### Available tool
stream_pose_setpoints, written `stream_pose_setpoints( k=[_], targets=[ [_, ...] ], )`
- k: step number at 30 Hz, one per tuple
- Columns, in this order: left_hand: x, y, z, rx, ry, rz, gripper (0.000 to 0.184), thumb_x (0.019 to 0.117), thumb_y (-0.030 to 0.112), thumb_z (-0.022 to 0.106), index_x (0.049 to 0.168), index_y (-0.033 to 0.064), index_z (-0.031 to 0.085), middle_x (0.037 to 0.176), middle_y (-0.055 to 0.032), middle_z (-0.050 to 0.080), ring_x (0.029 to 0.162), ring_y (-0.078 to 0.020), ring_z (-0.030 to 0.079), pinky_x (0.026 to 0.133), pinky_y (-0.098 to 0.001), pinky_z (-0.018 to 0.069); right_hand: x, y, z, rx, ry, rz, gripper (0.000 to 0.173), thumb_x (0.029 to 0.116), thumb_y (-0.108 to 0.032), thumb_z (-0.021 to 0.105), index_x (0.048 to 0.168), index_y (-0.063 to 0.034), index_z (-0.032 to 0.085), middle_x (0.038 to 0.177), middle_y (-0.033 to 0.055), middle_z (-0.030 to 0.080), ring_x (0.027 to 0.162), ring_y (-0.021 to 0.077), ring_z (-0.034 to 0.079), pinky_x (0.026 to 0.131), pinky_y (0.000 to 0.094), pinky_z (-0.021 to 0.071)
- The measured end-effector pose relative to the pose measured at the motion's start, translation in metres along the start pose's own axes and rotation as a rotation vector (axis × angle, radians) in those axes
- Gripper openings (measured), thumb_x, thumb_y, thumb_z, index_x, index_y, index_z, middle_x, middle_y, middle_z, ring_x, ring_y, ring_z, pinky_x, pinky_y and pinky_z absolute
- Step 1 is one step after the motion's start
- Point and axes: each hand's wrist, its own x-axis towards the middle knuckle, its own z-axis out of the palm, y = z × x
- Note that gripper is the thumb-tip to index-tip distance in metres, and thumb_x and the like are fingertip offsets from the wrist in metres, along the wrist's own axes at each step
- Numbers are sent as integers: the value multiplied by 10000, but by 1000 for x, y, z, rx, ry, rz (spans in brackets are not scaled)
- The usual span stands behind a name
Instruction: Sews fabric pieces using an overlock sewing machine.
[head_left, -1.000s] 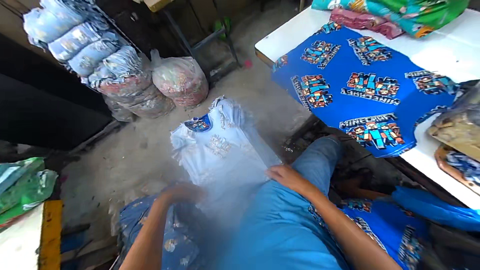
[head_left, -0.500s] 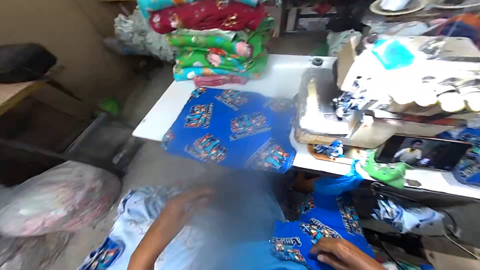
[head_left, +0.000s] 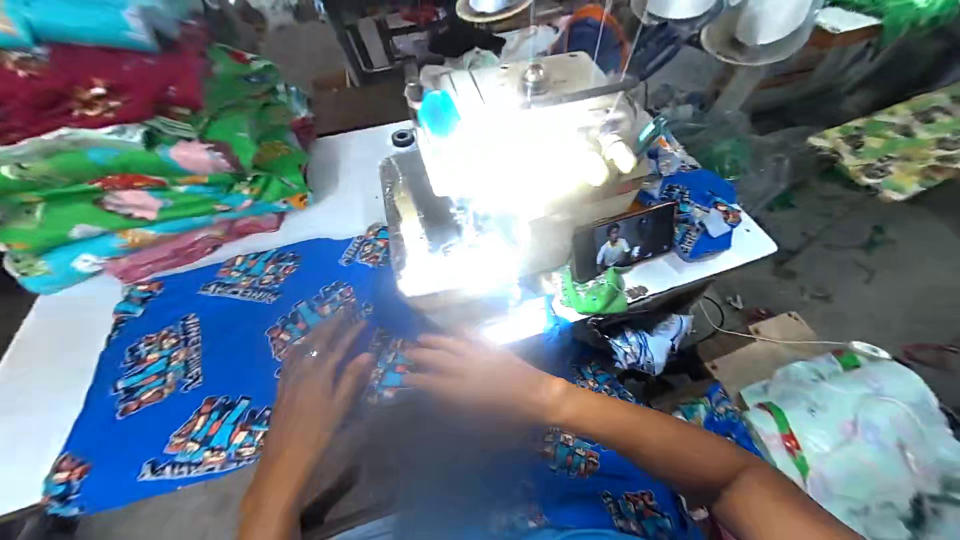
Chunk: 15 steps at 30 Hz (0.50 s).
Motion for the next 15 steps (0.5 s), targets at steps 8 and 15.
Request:
stream_pose_setpoints(
  k=[8, 15],
  targets=[
    [30, -45, 13, 234, -12, -133, 777, 1030, 663, 189, 1592, 168, 398, 1666, -174, 291, 1547, -414, 221, 1178, -721, 118, 20, 20, 14, 42, 7, -24, 265, 1036, -70, 535, 1210, -138, 723, 1368, 100, 650, 1347, 299, 556, 1122, 498, 436],
    [26, -43, 9, 211, -18, -127, 723, 1054, 602, 230, 1583, 142, 405, 1662, -175, 297, 1552, -379, 229, 1204, -678, 121, 14, 15, 5, 50, 94, 19, 221, 1053, -163, 554, 1135, -89, 746, 1215, 76, 716, 1205, 232, 648, 1073, 427, 484]
  ],
)
